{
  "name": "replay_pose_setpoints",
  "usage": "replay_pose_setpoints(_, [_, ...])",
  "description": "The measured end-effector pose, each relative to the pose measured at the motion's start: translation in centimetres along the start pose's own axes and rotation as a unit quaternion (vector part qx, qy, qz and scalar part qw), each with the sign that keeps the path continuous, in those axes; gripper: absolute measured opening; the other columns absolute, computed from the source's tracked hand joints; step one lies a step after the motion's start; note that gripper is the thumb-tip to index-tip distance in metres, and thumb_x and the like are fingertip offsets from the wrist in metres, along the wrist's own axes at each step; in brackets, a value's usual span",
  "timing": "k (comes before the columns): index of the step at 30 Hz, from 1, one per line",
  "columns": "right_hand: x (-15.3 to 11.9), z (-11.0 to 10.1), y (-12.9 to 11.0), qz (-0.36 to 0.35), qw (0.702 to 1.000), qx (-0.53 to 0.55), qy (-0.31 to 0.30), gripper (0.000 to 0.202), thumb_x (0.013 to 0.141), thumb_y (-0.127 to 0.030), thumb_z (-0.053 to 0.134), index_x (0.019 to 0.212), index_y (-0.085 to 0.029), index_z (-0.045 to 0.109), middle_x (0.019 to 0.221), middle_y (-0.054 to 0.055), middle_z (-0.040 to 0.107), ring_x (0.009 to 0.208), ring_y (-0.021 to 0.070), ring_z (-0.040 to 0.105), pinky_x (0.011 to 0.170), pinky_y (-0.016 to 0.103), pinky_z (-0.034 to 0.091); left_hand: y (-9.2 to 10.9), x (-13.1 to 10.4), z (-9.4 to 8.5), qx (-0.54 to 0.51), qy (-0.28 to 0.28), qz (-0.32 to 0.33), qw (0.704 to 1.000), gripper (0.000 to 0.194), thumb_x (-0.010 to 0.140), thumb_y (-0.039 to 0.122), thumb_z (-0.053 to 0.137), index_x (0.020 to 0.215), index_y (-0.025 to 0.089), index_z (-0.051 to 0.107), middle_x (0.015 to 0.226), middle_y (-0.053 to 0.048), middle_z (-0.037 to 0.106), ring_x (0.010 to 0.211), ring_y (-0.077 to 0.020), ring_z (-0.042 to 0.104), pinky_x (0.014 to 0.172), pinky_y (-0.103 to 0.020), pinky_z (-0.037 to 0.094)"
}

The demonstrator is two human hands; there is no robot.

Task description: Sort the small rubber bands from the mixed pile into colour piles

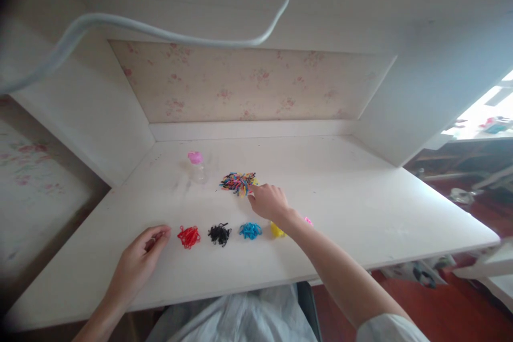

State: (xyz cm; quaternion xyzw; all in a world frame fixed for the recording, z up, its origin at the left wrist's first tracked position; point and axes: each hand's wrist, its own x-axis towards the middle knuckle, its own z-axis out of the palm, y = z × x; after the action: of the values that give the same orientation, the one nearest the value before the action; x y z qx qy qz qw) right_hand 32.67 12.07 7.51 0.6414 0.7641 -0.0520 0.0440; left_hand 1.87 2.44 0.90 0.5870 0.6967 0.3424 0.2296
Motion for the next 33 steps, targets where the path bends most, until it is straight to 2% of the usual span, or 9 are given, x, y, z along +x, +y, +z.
replay_pose_setpoints(4, [1.8, 0.1, -0.6, -0.007, 1.0, -0.007, -0.015, 0.041, 0.091, -0.04, 0.034, 0.125, -0.031, 0.054, 0.102, 0.011, 0.068, 0.091, 0.0249, 0.063, 0.075, 0.034, 0.042, -0.1, 0.0, 0.0, -0.002, 0.001, 0.007, 1.0, 0.037, 0.082, 0.053, 0.049, 0.097, 0.021, 0.062, 0.092, -0.003, 0.067, 0.08, -0.0186, 0.062, 0.072, -0.028, 0.049])
replay_pose_setpoints(9, [2.6, 0.6, -0.9, -0.015, 0.999, -0.019, -0.026, 0.039, 0.091, -0.04, 0.035, 0.122, -0.031, 0.056, 0.103, 0.011, 0.067, 0.092, 0.0247, 0.063, 0.076, 0.034, 0.042, -0.3, -0.1, -0.1, -0.01, -0.005, 0.011, 1.0, 0.035, 0.083, 0.052, 0.05, 0.098, 0.022, 0.062, 0.092, -0.003, 0.067, 0.08, -0.0173, 0.062, 0.073, -0.027, 0.049])
replay_pose_setpoints(21, [2.5, 1.0, -0.3, -0.018, 0.999, -0.024, -0.013, 0.037, 0.094, -0.037, 0.029, 0.105, -0.028, 0.063, 0.099, 0.008, 0.068, 0.087, 0.0216, 0.063, 0.069, 0.029, 0.041, -0.6, -0.1, 0.1, -0.017, -0.002, 0.025, 1.0, 0.033, 0.083, 0.049, 0.05, 0.097, 0.022, 0.062, 0.088, -0.002, 0.068, 0.075, -0.016, 0.062, 0.07, -0.026, 0.049])
replay_pose_setpoints(26, [2.7, 1.1, -0.4, -0.019, 0.999, -0.023, -0.016, 0.035, 0.094, -0.038, 0.031, 0.11, -0.03, 0.061, 0.102, 0.007, 0.067, 0.088, 0.0211, 0.063, 0.069, 0.028, 0.041, -0.6, -0.1, 0.1, -0.017, -0.006, 0.03, 0.999, 0.033, 0.084, 0.048, 0.048, 0.097, 0.022, 0.062, 0.088, -0.002, 0.067, 0.073, -0.0158, 0.061, 0.068, -0.026, 0.049])
replay_pose_setpoints(33, [2.9, 1.5, -0.1, -0.02, 0.999, -0.021, -0.018, 0.038, 0.094, -0.039, 0.029, 0.104, -0.028, 0.063, 0.101, 0.008, 0.067, 0.087, 0.0214, 0.063, 0.069, 0.029, 0.041, -0.6, -0.1, 0.1, -0.004, -0.004, 0.036, 0.999, 0.033, 0.084, 0.049, 0.048, 0.097, 0.022, 0.061, 0.087, -0.002, 0.067, 0.071, -0.0152, 0.061, 0.067, -0.026, 0.048])
